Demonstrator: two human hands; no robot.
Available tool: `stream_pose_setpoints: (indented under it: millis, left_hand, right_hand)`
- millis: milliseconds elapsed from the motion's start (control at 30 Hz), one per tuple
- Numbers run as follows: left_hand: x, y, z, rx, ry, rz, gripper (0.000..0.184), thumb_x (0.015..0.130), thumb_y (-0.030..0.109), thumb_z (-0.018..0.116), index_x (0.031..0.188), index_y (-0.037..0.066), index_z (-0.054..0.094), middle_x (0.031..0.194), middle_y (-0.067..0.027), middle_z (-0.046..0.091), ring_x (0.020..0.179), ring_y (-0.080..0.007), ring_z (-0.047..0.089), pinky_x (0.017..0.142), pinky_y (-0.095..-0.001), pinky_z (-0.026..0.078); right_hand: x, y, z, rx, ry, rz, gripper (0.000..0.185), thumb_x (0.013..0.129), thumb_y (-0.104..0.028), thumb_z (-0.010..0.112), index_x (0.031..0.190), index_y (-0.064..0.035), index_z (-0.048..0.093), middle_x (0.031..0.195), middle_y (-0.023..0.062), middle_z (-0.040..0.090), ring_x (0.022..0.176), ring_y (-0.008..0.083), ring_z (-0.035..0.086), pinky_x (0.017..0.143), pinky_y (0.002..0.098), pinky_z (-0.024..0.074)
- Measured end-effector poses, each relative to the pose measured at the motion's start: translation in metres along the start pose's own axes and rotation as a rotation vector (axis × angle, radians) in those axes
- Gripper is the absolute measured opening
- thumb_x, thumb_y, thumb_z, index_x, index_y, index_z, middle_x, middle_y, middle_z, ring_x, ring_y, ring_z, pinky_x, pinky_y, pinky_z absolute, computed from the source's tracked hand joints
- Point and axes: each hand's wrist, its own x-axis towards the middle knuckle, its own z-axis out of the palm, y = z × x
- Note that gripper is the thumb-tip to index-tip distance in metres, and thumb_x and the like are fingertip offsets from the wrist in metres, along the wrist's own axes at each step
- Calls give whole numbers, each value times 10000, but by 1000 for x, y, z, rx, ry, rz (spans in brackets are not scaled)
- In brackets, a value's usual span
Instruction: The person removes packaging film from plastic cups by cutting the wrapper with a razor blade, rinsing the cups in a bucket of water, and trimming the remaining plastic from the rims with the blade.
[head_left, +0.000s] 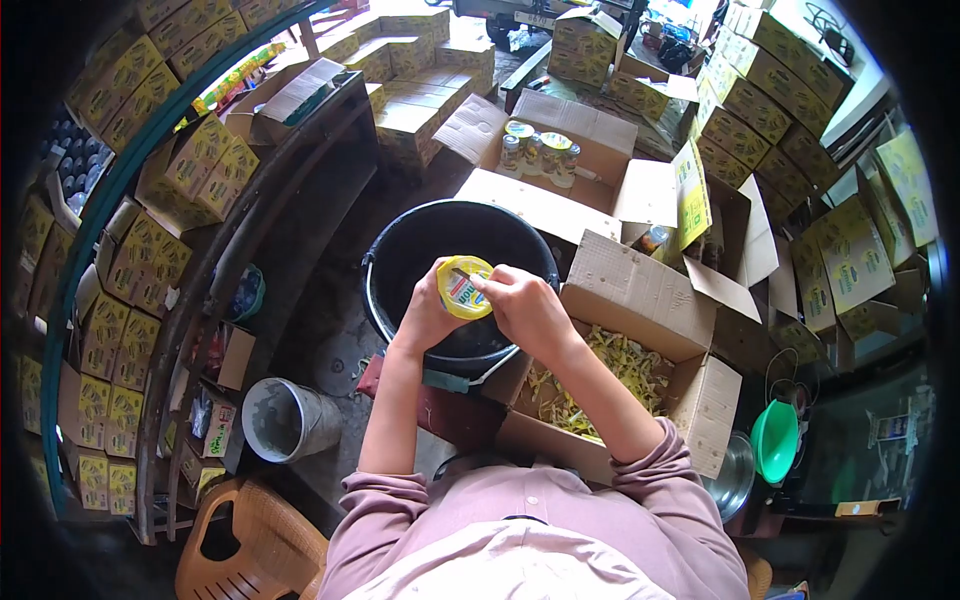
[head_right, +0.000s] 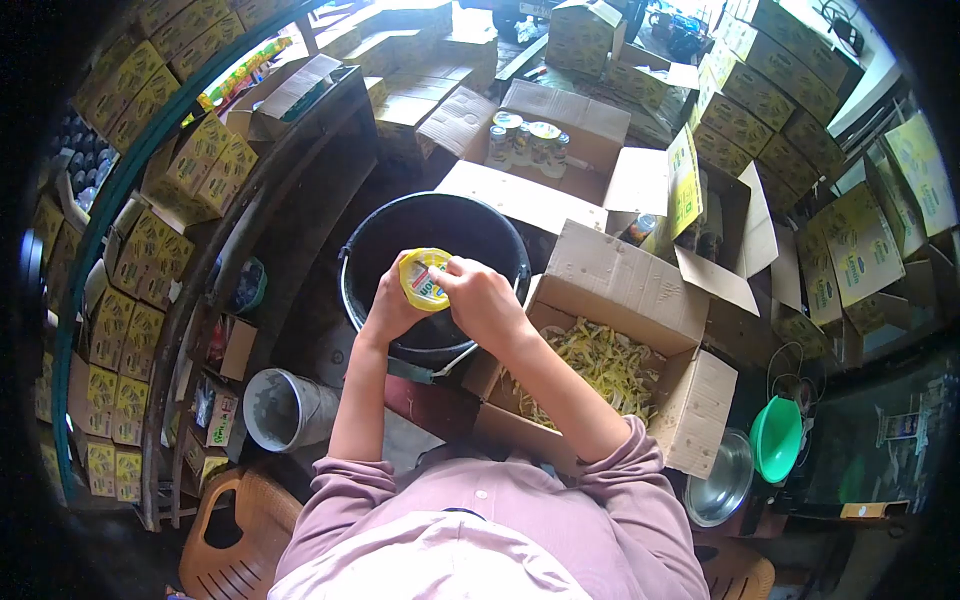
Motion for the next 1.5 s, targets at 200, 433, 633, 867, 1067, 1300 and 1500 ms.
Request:
stream_pose_setpoints:
  millis: [200,433,633,867,1067,1300,1500]
  left_hand:
    - [0,2,1,12,21,-30,498,581,82,780,988,44,495,915,-99,604,851,-221,610,749,-312,493]
    - [-1,-7,2,54,69,19,634,583,86,795,1071,43,394,922,-91,600,867,-203,601,767,-299,478]
    - [-4,-16,3,54,80,18,656,605,60,763,1108,32,343,999,-118,517,940,-238,538,865,-303,417]
    - [-5,-25,3,302,63,173,621,595,61,767,1076,28,375,1064,-122,465,955,-218,504,855,-301,409]
    - [0,-4,6,69,179,50,592,570,97,810,970,47,376,938,-120,561,863,-215,594,749,-298,479]
    - [0,-4,5,51,183,40,608,556,131,824,973,46,389,918,-100,550,836,-200,579,740,-302,469]
    - [0,-4,5,31,171,48,602,555,137,821,968,51,392,916,-102,552,827,-224,586,729,-313,473]
  right_hand:
    - [0,-1,-6,-39,-125,48,314,670,38,550,967,-39,613,857,117,565,830,269,589,721,363,496]
    - [-17,2,-28,-68,-193,54,299,717,29,517,977,-71,627,795,87,538,778,245,579,674,367,488]
    - [-18,11,-47,31,-86,76,245,734,21,528,932,-67,643,782,94,569,728,275,593,656,364,494]
    - [-7,19,-40,152,22,160,250,712,29,588,942,-47,649,732,115,587,614,237,597,589,314,480]
    - [8,7,-22,213,41,184,245,690,25,582,921,-23,647,744,137,590,647,260,598,625,326,487]
    - [14,-2,-6,178,49,172,241,673,44,566,900,13,642,747,164,591,657,300,599,632,350,491]
    - [16,-5,-4,158,35,173,237,669,36,572,895,14,642,749,165,590,673,311,598,647,365,490]
